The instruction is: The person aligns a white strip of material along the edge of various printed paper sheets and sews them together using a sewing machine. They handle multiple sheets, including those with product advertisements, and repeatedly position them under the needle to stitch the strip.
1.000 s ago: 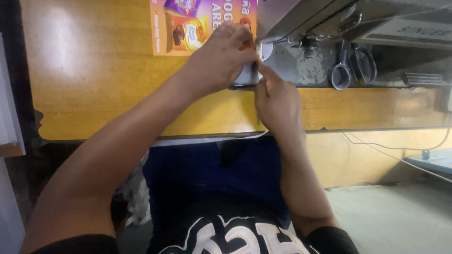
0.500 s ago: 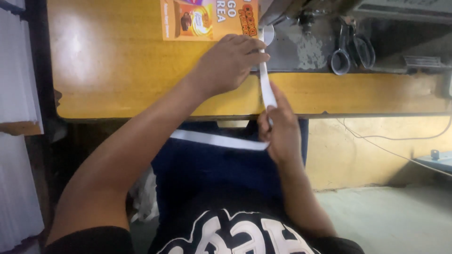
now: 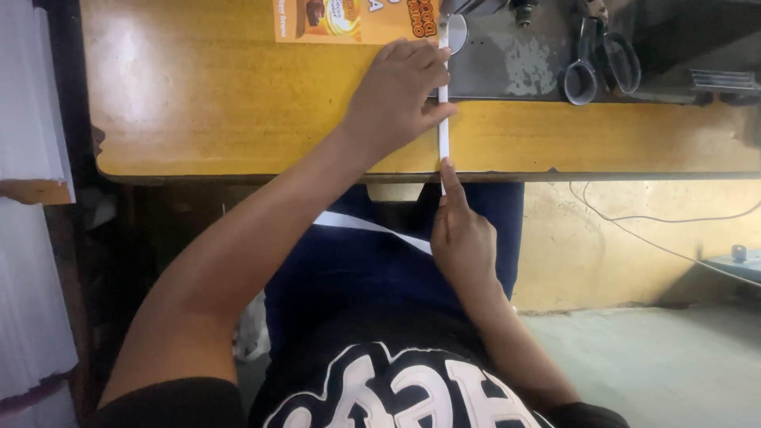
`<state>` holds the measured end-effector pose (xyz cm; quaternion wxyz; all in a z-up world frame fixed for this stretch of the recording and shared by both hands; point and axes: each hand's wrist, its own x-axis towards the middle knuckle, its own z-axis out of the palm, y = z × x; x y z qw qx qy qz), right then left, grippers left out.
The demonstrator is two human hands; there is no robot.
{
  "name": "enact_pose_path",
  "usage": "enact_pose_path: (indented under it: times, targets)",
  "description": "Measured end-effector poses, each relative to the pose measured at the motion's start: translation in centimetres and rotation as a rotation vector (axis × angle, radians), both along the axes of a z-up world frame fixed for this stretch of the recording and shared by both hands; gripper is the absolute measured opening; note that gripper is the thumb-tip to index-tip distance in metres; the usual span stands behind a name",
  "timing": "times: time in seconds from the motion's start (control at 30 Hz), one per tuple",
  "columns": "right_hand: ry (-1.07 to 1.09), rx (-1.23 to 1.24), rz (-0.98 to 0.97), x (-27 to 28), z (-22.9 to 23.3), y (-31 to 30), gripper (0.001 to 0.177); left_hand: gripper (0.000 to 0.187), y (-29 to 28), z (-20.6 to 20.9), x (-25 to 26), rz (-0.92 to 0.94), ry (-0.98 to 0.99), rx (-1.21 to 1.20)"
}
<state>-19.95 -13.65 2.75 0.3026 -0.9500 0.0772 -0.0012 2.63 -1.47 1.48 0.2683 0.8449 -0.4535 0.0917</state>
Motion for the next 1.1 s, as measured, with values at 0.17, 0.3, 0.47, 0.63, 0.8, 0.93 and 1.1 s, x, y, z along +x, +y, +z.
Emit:
enact_pose_path:
  times: [0.17, 0.3, 0.47, 0.63, 0.8, 0.93, 1.1]
  targets:
    - [-0.056, -0.045, 0.016, -0.7, -0.2, -0.2, 0.056, 0.042, 0.2, 0.4, -2.5, 0.058, -0.087, 0.123]
    - [-0.043, -0.024, 0.014, -1.5, 0.3, 0.0, 0.056, 0.050, 0.7, 1.3, -5.6, 0.067, -0.017, 0.201]
    - [-0.028, -0.024, -0.048, -1.5, 1.8, 0.4, 0.059, 0.053, 0.4, -0.2, -6.4, 0.089, -0.027, 0.094]
    - [-0.044, 0.012, -0.054, -1.0, 1.0, -0.4, 0.059, 0.056, 0.2, -0.5, -5.3, 0.093, -0.027, 0.111]
    - [-0.121, -0.013, -0.048, -0.1, 1.7, 0.0, 0.057, 0.053, 0.3, 0.3, -4.9, 0.107, -0.013, 0.115]
    - [-0.084, 0.059, 0.018, -0.2, -0.3, -1.0, 0.056, 0.053, 0.5, 0.6, -4.4, 0.102, -0.072, 0.153]
    - [-0.165, 0.016, -0.037, -0.1, -2.8, -0.9, 0.054, 0.055, 1.6, 0.4, -3.7, 0.027, 0.075, 0.133]
